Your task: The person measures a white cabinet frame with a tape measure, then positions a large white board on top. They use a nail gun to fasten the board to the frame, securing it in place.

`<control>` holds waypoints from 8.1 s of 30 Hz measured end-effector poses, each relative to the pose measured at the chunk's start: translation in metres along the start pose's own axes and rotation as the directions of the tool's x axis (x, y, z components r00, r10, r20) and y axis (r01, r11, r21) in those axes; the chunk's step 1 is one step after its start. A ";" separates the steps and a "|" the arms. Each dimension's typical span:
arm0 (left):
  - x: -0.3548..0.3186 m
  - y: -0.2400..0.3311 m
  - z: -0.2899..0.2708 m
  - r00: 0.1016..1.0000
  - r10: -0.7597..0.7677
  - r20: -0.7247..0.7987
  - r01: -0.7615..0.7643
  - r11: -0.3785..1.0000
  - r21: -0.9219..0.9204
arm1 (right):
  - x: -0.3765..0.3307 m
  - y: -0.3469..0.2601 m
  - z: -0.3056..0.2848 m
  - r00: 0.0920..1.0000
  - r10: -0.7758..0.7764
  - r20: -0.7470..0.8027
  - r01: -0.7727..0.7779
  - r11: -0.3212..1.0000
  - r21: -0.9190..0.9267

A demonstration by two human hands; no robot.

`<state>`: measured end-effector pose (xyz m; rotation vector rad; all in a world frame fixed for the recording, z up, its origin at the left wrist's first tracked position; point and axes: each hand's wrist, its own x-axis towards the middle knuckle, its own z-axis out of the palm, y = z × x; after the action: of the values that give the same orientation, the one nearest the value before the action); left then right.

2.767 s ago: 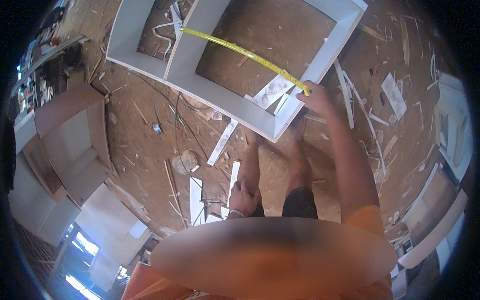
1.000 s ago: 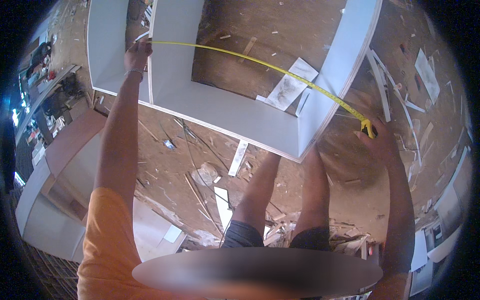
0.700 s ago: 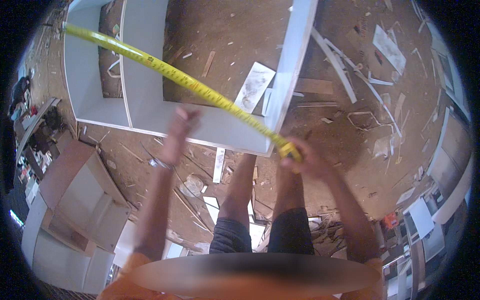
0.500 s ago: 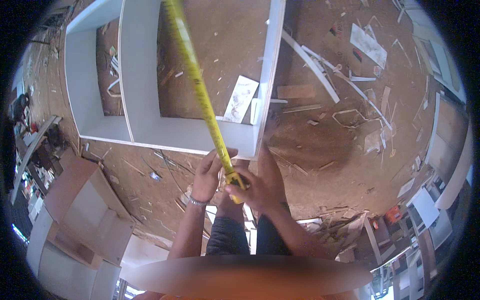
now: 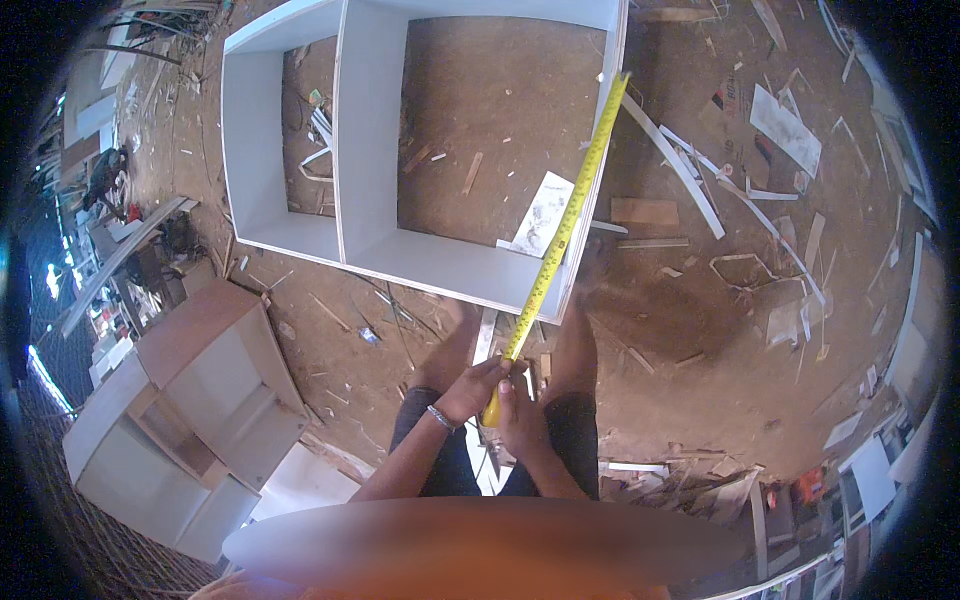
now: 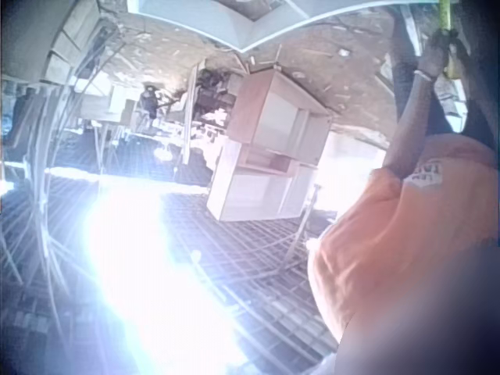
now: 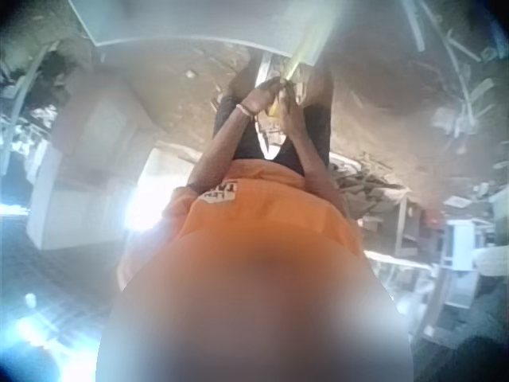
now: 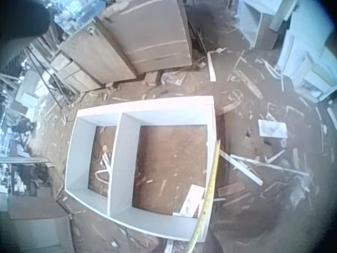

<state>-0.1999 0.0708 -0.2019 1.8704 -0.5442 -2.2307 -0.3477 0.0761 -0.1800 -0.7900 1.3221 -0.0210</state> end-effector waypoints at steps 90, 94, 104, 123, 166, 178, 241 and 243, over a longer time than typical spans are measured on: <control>0.193 0.505 -0.794 0.887 0.377 0.266 -0.312 0.065 0.948 | 0.514 -0.418 -0.148 0.540 0.438 -0.719 0.457 0.565 0.687; 0.234 0.500 -0.803 0.906 0.358 0.225 -0.261 0.055 0.964 | 0.548 -0.402 -0.163 0.597 0.423 -0.681 0.424 0.554 0.716; 0.269 0.502 -0.766 0.957 0.257 0.133 -0.188 0.206 0.960 | 0.560 -0.397 -0.161 0.677 0.429 -0.599 0.383 0.489 0.784; 0.329 0.483 -0.793 0.978 0.102 0.183 -0.167 -0.144 0.975 | 0.585 -0.385 -0.168 0.750 0.248 -0.612 0.359 0.625 0.693; 0.360 0.484 -0.796 0.991 -0.132 0.017 -0.011 0.044 0.999 | 0.362 -0.482 0.114 0.996 -0.066 0.061 0.088 0.583 -0.808; 0.354 0.500 -0.783 0.969 -0.220 -0.110 0.157 0.212 0.965 | 0.377 -0.453 0.112 0.991 -0.128 -0.048 0.060 0.722 -0.690; -0.041 0.543 -0.109 0.766 -0.523 0.373 0.256 0.781 0.569 | 0.073 -0.200 0.133 0.351 0.271 -0.896 0.042 0.952 0.304; -0.076 0.552 -0.037 0.738 -0.481 0.473 0.260 0.850 0.458 | 0.018 -0.224 0.074 0.406 0.579 -0.707 0.278 0.659 0.699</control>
<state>-0.2022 -0.4133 0.0757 1.5089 -0.7653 -3.2091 -0.1867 -0.0614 -0.0757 0.2331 2.2174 -0.9420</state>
